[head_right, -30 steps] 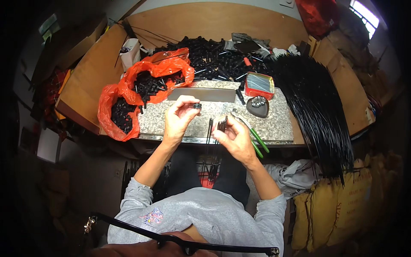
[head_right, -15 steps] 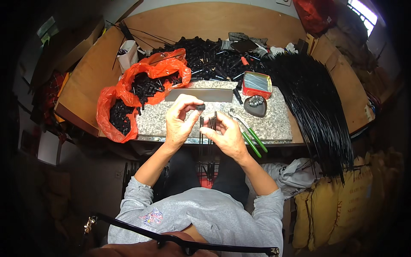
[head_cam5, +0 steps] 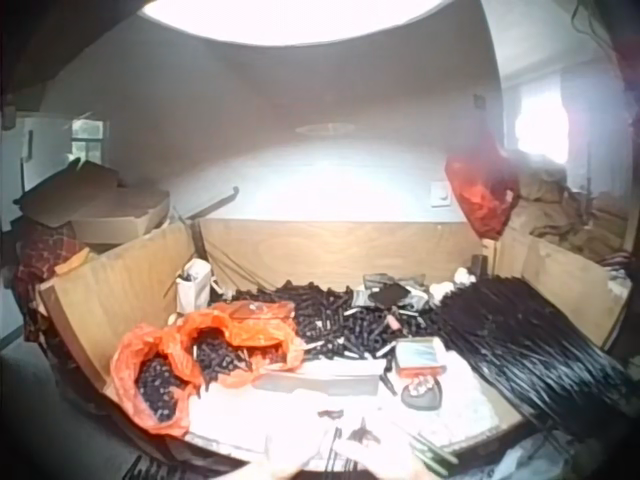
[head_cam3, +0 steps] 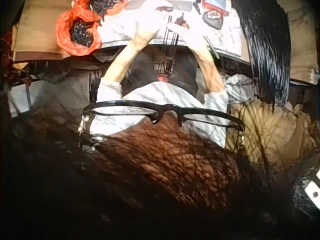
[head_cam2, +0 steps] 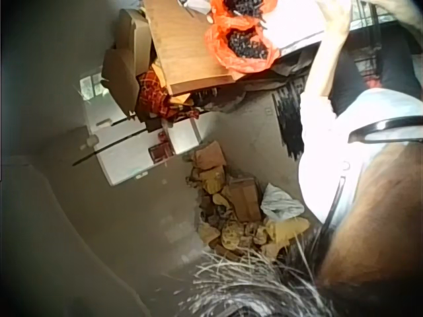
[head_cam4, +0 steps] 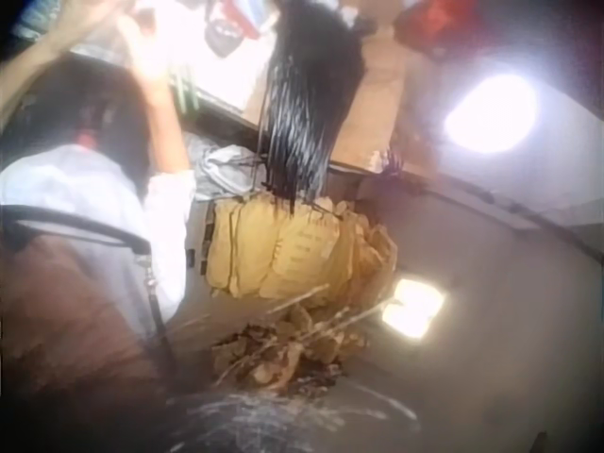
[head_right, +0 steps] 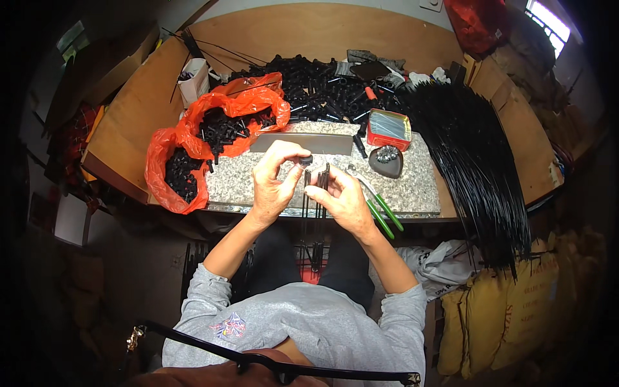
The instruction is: The person is assembling a mechanical component by inserting long black rods into a central hub and using pliers to secure or adjust them.
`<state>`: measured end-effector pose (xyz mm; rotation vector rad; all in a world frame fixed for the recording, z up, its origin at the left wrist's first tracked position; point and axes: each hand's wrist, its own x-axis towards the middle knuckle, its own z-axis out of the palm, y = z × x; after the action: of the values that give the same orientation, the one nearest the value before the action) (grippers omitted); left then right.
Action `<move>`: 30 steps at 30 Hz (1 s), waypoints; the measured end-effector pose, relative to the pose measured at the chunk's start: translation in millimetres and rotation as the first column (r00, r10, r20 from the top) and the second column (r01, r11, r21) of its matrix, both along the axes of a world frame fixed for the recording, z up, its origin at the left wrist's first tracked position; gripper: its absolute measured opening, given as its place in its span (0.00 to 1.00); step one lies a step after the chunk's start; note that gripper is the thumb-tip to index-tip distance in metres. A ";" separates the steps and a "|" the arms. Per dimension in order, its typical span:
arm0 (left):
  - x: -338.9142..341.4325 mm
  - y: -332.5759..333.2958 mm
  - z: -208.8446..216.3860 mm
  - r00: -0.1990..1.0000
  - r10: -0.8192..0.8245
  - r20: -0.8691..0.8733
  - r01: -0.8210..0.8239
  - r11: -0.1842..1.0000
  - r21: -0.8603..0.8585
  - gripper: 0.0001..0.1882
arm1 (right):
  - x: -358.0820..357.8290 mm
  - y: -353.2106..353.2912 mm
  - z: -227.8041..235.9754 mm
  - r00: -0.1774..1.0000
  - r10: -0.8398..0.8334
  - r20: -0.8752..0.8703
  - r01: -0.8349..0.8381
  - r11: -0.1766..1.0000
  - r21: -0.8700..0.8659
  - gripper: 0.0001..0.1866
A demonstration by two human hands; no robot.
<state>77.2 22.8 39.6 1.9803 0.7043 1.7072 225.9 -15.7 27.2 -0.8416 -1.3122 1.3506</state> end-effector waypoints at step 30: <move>-7.5 -16.3 -8.0 0.819 -0.368 0.441 0.563 0.663 -0.493 0.14 | 2.5 -1.9 -1.3 0.997 0.082 -0.004 -0.082 0.997 0.015 0.17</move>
<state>69.7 6.5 31.5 1.2533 0.4744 1.2106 228.5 -17.5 25.9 -0.7819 -1.3639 1.4043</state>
